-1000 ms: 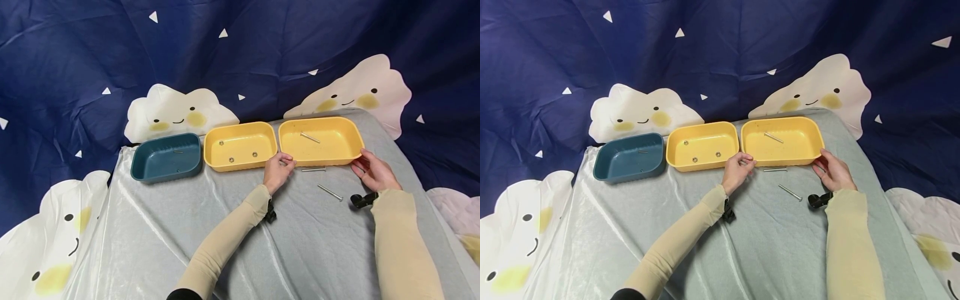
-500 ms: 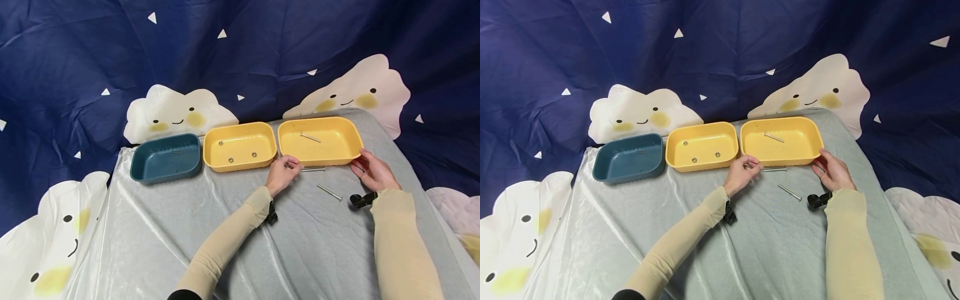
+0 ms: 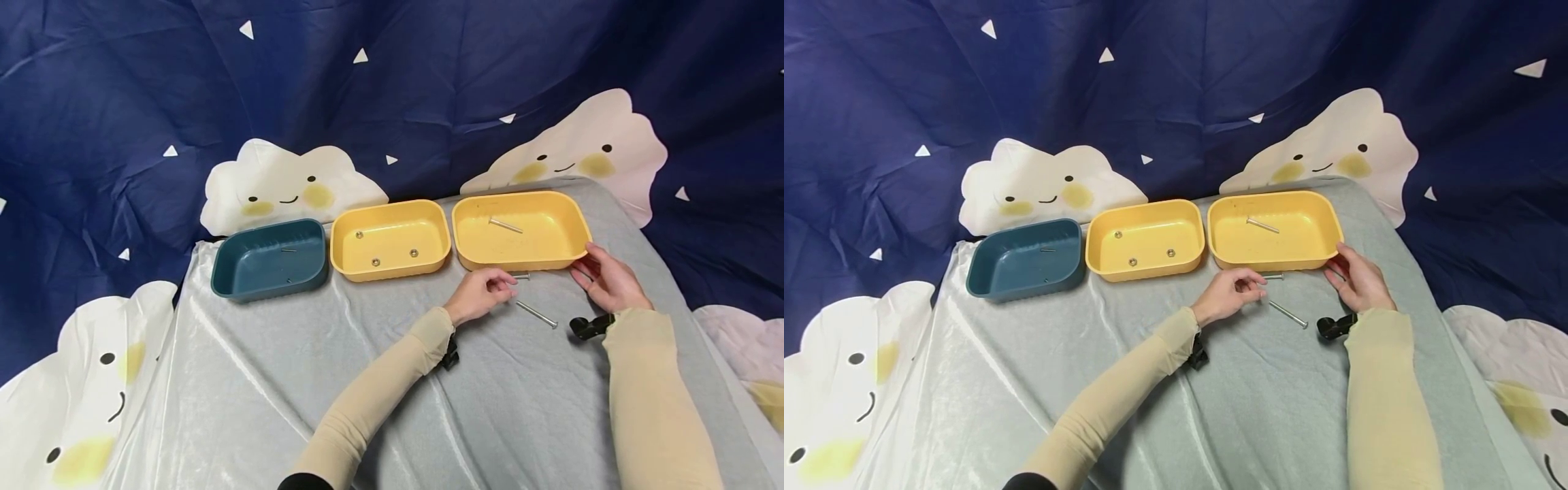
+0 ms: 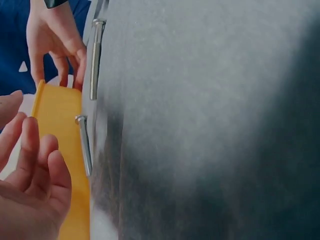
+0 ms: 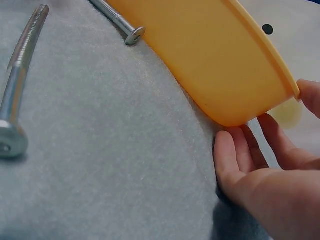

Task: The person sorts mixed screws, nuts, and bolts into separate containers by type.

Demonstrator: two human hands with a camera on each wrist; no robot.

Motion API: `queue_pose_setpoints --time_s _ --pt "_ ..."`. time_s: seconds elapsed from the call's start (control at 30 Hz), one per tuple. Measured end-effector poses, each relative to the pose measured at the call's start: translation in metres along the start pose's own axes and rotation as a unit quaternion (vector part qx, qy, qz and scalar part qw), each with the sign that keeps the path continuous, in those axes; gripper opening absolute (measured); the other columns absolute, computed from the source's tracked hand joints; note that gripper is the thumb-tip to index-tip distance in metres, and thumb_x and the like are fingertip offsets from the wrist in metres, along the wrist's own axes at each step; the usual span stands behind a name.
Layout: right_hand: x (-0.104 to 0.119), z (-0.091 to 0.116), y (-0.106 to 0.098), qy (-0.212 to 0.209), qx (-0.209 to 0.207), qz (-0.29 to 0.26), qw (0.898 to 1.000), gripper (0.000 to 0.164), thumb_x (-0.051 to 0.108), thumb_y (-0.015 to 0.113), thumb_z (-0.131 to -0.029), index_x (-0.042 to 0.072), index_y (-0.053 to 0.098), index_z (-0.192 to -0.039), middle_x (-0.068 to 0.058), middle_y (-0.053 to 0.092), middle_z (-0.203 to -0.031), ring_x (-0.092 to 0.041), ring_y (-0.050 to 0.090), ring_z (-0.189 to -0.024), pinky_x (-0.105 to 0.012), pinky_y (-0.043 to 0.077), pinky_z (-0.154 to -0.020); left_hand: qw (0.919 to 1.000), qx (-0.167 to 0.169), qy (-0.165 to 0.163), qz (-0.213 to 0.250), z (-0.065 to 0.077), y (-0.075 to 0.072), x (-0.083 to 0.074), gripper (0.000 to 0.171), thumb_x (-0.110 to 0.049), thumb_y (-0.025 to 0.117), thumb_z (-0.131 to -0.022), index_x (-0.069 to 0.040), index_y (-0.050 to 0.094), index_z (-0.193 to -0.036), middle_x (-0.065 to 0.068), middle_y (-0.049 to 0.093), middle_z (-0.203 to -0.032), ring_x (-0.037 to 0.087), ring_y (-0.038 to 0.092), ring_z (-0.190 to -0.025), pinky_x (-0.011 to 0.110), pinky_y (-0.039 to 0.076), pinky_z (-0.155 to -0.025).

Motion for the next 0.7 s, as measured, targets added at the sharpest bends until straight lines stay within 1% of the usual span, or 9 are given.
queue_pose_setpoints --time_s 0.13,0.2,0.3,0.43,0.57,0.6,0.63,0.7 --pt "0.000 0.000 0.000 0.001 -0.006 -0.001 1.000 0.023 0.021 0.065 -0.093 0.021 0.062 -0.116 0.004 0.068 -0.103 -0.006 0.053 -0.115 -0.025 0.016 -0.121 0.9980 0.023 0.010 -0.058 -0.001 0.007 -0.003 0.018 -0.019 0.070 -0.089 -0.010 0.071 -0.105 -0.004 0.060 -0.084 -0.002 0.048 -0.072 0.007 0.040 -0.065" --pt "0.000 0.000 -0.001 0.000 -0.007 0.001 1.000 0.024 0.022 0.066 -0.092 0.021 0.062 -0.116 0.004 0.068 -0.103 -0.007 0.055 -0.111 -0.025 0.016 -0.121 0.9953 0.037 0.013 -0.089 -0.002 0.012 -0.003 0.019 -0.020 0.071 -0.089 -0.012 0.071 -0.106 -0.004 0.059 -0.084 0.000 0.048 -0.074 0.007 0.038 -0.066" --pt "0.001 0.000 -0.001 -0.003 -0.008 0.002 1.000 0.026 0.022 0.065 -0.093 0.021 0.061 -0.118 0.004 0.067 -0.105 -0.007 0.055 -0.111 -0.025 0.015 -0.121 0.9900 0.057 0.021 -0.127 -0.004 0.019 -0.003 0.021 -0.021 0.072 -0.088 -0.013 0.071 -0.108 -0.004 0.059 -0.083 0.002 0.049 -0.076 0.006 0.036 -0.067" --pt "0.001 0.001 0.000 -0.006 -0.003 0.004 1.000 0.025 0.021 0.064 -0.093 0.021 0.061 -0.118 0.004 0.067 -0.105 -0.007 0.056 -0.111 -0.025 0.018 -0.120 0.9824 0.075 0.032 -0.168 -0.006 0.028 -0.003 0.022 -0.022 0.071 -0.089 -0.014 0.071 -0.109 -0.005 0.058 -0.078 0.003 0.048 -0.076 0.006 0.033 -0.067" --pt "0.002 0.001 0.000 -0.007 0.003 0.005 1.000 0.022 0.021 0.064 -0.094 0.019 0.062 -0.116 0.003 0.067 -0.104 -0.008 0.057 -0.108 -0.024 0.021 -0.119 0.9777 0.084 0.029 -0.190 -0.007 0.032 -0.001 0.022 -0.021 0.069 -0.090 -0.015 0.071 -0.111 -0.007 0.053 -0.072 0.003 0.045 -0.073 0.008 0.032 -0.065" --pt "0.002 0.001 0.000 -0.007 0.003 0.005 1.000 0.021 0.021 0.064 -0.094 0.019 0.062 -0.115 0.003 0.067 -0.104 -0.008 0.058 -0.107 -0.024 0.021 -0.119 0.9764 0.084 0.030 -0.196 -0.007 0.032 0.000 0.022 -0.021 0.069 -0.090 -0.016 0.071 -0.111 -0.007 0.052 -0.071 0.003 0.045 -0.071 0.009 0.033 -0.067" --pt "0.002 0.001 0.000 -0.008 0.003 0.006 1.000 0.020 0.021 0.064 -0.093 0.018 0.062 -0.113 0.003 0.068 -0.103 -0.008 0.059 -0.105 -0.024 0.023 -0.119 0.9751 0.085 0.029 -0.203 -0.007 0.033 0.000 0.022 -0.021 0.069 -0.090 -0.016 0.071 -0.111 -0.007 0.051 -0.069 0.003 0.045 -0.070 0.008 0.035 -0.072" --pt "0.002 0.001 -0.001 -0.008 0.003 0.006 1.000 0.018 0.021 0.064 -0.093 0.018 0.063 -0.111 0.003 0.068 -0.101 -0.008 0.060 -0.103 -0.024 0.026 -0.117 0.9726 0.086 0.028 -0.214 -0.008 0.035 0.001 0.022 -0.021 0.069 -0.090 -0.016 0.071 -0.111 -0.008 0.049 -0.068 0.003 0.045 -0.068 0.008 0.037 -0.085"
Point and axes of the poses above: each hand's wrist, its own z-axis away from the middle knuckle, its own y-axis out of the palm, x = y × z, the point moved 8 cm from there along -z, towards the middle knuckle
